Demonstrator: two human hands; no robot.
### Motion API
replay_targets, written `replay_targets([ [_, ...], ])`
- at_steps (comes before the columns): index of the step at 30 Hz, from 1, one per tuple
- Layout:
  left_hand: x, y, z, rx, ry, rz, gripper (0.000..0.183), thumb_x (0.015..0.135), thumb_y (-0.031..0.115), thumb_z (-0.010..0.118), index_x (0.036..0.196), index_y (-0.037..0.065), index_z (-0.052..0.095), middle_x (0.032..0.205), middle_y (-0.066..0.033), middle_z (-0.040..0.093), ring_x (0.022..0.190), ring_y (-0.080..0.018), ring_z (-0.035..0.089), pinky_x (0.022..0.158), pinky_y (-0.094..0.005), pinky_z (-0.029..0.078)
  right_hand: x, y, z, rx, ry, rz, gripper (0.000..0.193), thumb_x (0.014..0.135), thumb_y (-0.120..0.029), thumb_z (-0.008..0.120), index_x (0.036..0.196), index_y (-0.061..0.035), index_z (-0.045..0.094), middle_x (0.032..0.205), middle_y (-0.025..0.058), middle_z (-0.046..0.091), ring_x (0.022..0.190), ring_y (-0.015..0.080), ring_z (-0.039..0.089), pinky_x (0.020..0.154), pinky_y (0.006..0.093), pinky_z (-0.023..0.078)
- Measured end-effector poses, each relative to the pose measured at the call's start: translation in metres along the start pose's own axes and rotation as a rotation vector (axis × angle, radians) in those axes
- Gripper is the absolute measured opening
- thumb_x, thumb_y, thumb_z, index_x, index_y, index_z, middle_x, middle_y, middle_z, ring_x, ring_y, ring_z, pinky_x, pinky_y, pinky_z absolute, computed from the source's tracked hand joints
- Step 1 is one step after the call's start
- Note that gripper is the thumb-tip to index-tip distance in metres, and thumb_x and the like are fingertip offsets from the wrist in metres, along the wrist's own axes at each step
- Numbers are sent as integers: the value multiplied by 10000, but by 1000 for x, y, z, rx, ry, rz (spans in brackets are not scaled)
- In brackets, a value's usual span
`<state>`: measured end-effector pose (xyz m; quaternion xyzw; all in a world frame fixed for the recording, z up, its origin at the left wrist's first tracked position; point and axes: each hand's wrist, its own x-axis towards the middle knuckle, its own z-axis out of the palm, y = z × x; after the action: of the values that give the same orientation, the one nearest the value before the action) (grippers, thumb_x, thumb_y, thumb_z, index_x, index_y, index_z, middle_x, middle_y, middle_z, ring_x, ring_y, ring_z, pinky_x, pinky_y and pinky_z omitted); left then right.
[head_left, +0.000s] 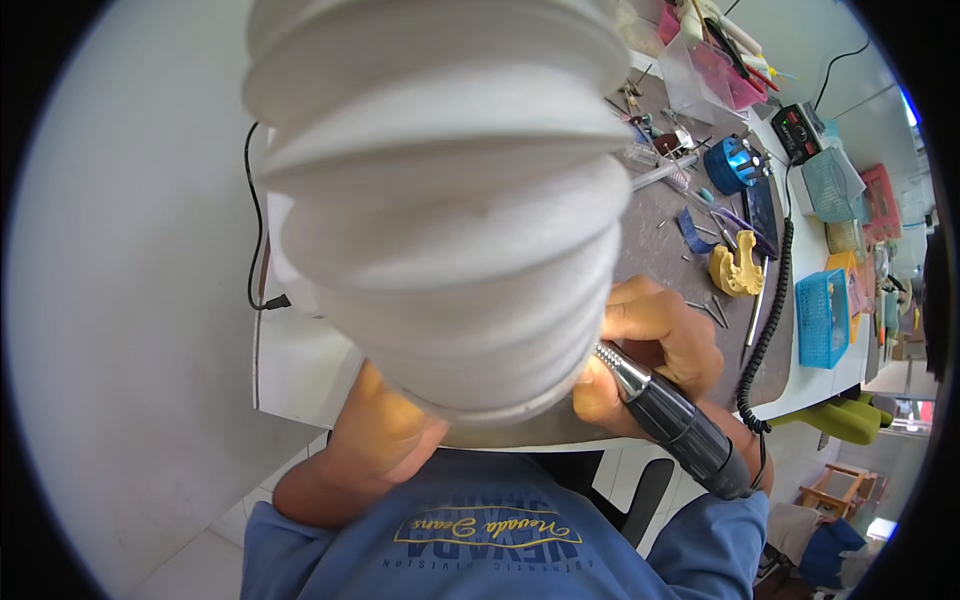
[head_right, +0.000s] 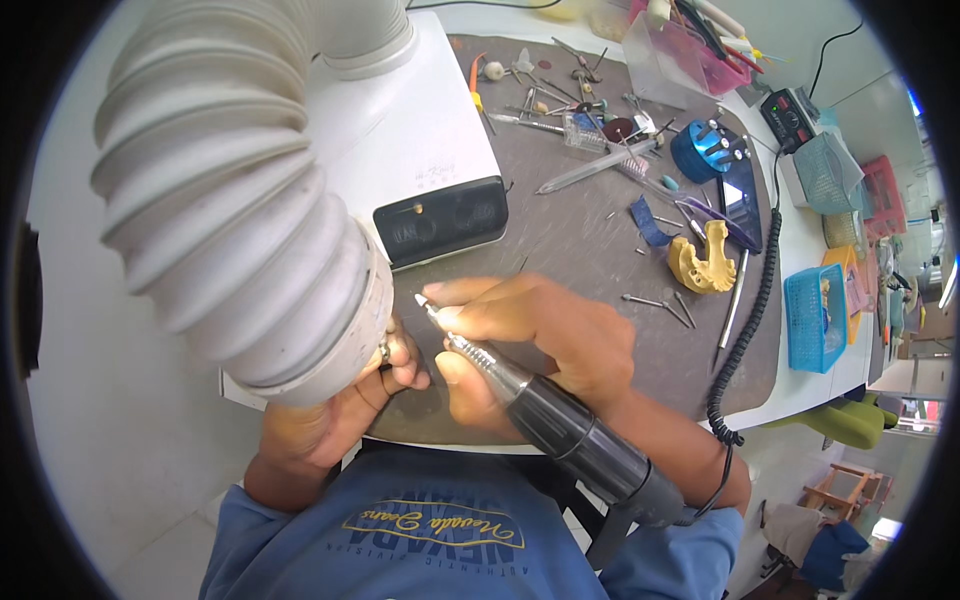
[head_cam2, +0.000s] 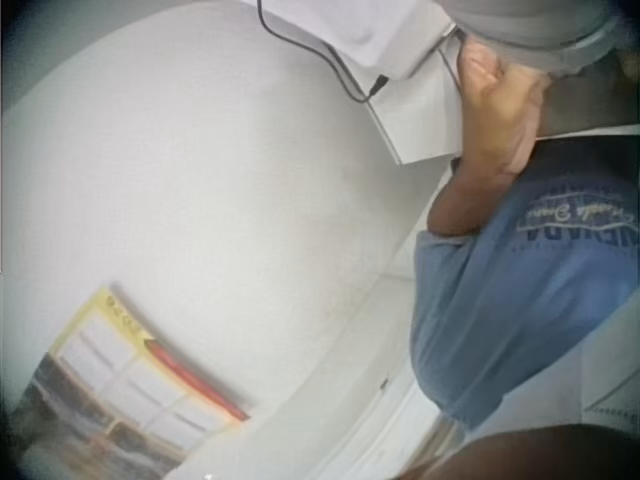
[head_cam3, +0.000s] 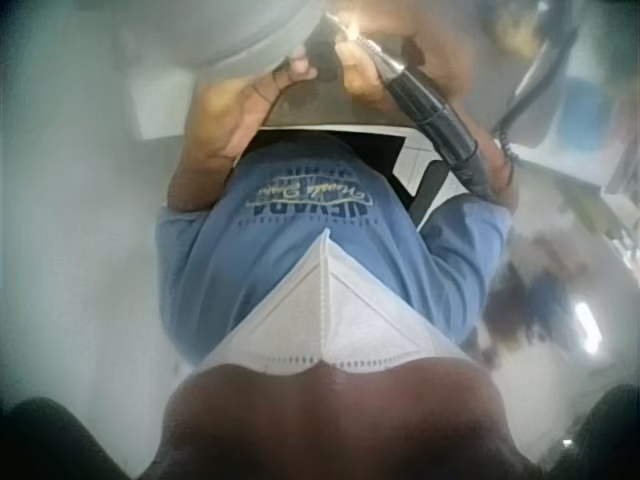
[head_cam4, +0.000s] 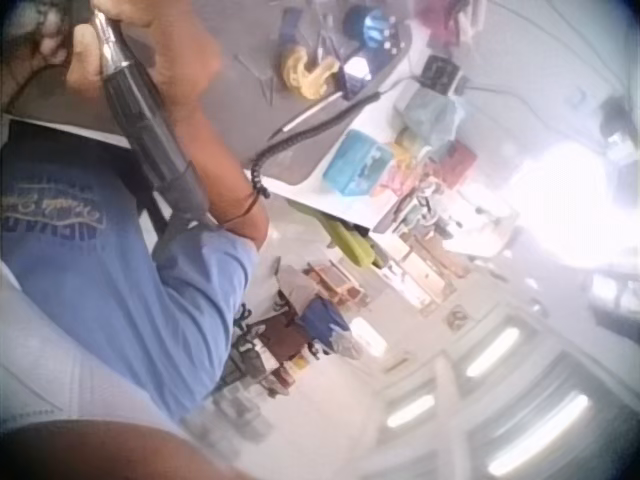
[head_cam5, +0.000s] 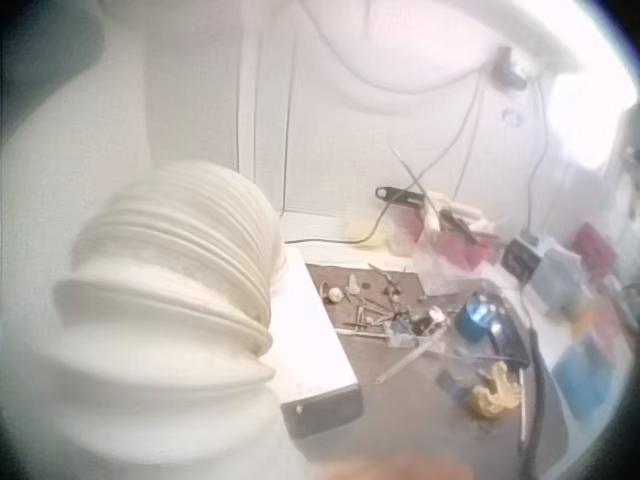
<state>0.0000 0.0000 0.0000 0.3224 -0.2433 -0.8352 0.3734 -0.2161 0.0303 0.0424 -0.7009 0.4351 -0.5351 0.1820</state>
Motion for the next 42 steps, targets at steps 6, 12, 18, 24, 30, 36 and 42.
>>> replay_targets([
  [6, 14, 36, 35, 266, -297, -107, 203, 998, 97, 592, 1184, 22, 564, 1035, -88, 622, 957, -173, 621, 885, -338, 525, 2, 3, -9, 2, 76, 18, 256, 699, -53, 777, 936, -3, 694, 760, 83, 655, 593, 142, 602, 524, 249, 455],
  [12, 30, 40, 33, 380, -424, -198, 186, 998, 102, 604, 1168, 56, 544, 1073, -57, 618, 968, -125, 624, 891, -274, 524, 7, 5, -3, 25, 26, 3, 253, 685, -38, 759, 918, -4, 669, 744, 84, 650, 593, 150, 625, 545, 265, 487],
  [18, 41, 38, 32, 320, -504, -193, 210, 973, 61, 629, 1165, 31, 550, 1107, -83, 626, 981, -122, 628, 916, -265, 524, 3, 17, -9, 32, 84, -73, 253, 698, -30, 774, 921, -2, 659, 763, 113, 668, 621, 184, 664, 572, 277, 516],
  [24, 37, 44, 33, 115, -420, -348, 225, 959, 19, 628, 1170, -16, 557, 1150, -121, 629, 964, -144, 638, 930, -281, 524, -2, 20, -14, 100, 119, -45, 254, 720, -42, 800, 926, 2, 658, 771, 127, 671, 655, 215, 684, 590, 289, 535],
  [30, 39, 48, 33, 62, -323, -471, 226, 989, 28, 583, 1208, -19, 548, 1116, -120, 645, 971, -153, 641, 921, -286, 515, -1, 15, -19, -11, -41, -209, 298, 802, -45, 743, 1013, -2, 538, 818, 115, 589, 716, 271, 697, 619, 365, 605],
  [36, 41, 40, 25, 274, -487, -244, 272, 982, 21, 592, 1245, -15, 531, 1137, -122, 657, 1073, -156, 637, 970, -295, 500, -4, 3, -15, -9, -64, -251, 260, 759, -48, 804, 934, -38, 612, 751, 72, 621, 844, 296, 752, 654, 355, 622],
  [42, 38, 33, 11, 465, -440, -180, 284, 981, 26, 593, 1256, -13, 531, 1196, -140, 652, 1136, -164, 620, 1003, -304, 490, -3, 2, -18, -58, -107, -267, 297, 766, -75, 818, 967, -44, 601, 750, 56, 619, 817, 302, 755, 597, 303, 611],
])
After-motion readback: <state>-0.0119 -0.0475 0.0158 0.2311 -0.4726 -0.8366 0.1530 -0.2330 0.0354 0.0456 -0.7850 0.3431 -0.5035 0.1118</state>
